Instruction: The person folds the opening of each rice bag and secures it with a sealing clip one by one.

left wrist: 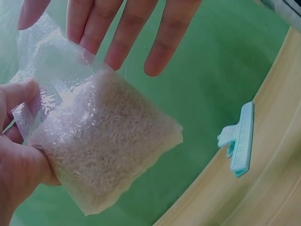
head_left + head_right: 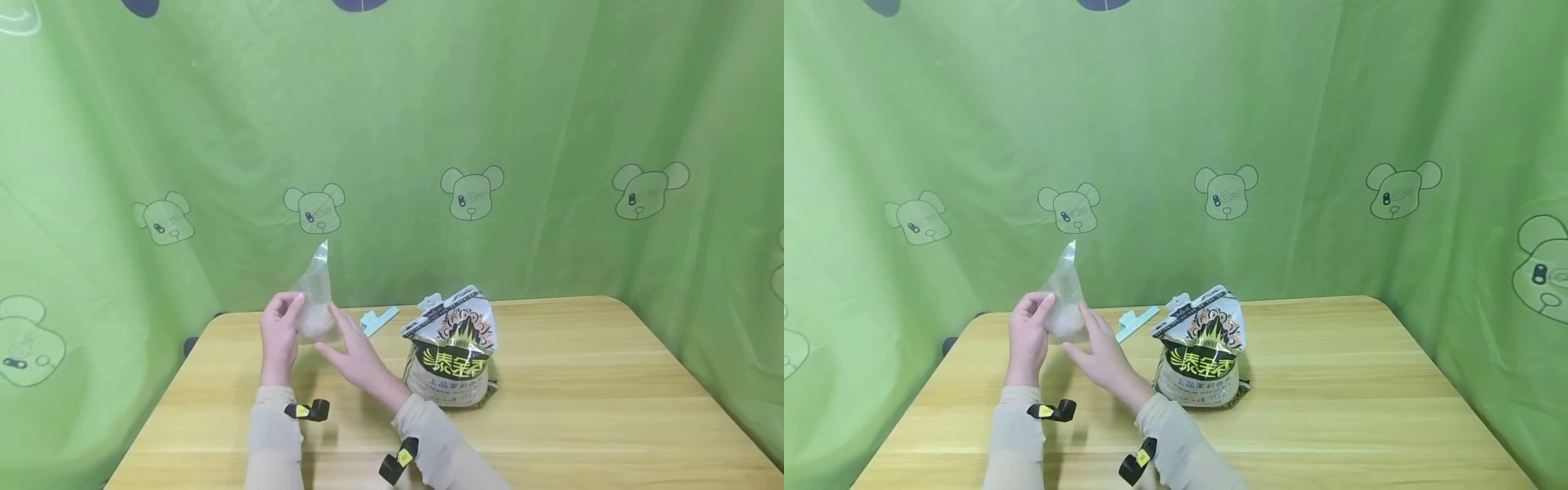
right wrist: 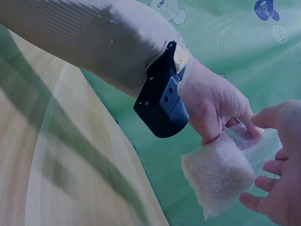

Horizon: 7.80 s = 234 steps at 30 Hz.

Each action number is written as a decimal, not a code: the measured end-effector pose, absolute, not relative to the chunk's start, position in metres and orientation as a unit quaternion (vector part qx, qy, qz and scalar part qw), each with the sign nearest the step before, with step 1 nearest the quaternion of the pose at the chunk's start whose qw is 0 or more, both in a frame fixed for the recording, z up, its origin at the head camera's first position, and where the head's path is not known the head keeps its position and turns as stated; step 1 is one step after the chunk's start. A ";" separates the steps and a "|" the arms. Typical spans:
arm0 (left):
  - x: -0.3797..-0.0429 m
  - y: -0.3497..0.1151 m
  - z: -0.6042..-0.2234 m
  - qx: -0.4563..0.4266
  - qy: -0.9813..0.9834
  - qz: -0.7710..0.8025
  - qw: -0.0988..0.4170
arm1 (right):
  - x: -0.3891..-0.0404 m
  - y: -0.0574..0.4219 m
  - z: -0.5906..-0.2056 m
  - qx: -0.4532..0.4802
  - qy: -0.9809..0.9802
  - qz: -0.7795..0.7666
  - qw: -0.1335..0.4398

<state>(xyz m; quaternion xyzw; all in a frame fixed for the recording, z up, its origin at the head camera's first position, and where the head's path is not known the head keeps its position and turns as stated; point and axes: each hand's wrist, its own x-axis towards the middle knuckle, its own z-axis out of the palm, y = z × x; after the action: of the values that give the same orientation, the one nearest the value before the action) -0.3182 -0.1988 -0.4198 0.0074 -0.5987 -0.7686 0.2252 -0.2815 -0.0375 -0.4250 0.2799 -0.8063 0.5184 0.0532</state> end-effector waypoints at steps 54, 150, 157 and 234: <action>-0.267 -0.150 -0.446 0.027 -0.616 -0.762 0.197 | -0.239 0.032 -0.439 0.316 -0.823 0.472 -0.012; -0.263 -0.174 -0.461 -0.038 -0.726 -0.685 0.043 | -0.257 0.038 -0.389 0.314 -0.813 0.473 0.127; -0.263 -0.175 -0.462 -0.041 -0.729 -0.682 0.040 | -0.258 0.036 -0.397 0.300 -0.826 0.464 0.111; -0.260 -0.165 -0.465 -0.049 -0.733 -0.673 0.083 | -0.274 0.020 -0.416 0.295 -0.801 0.485 0.192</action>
<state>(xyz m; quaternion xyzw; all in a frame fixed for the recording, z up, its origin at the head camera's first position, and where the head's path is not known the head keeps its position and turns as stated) -0.2602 -0.1650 -0.4649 -0.0489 -0.7332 -0.6731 0.0830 -0.2741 0.0199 -0.4164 0.2954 -0.8006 0.4847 0.1917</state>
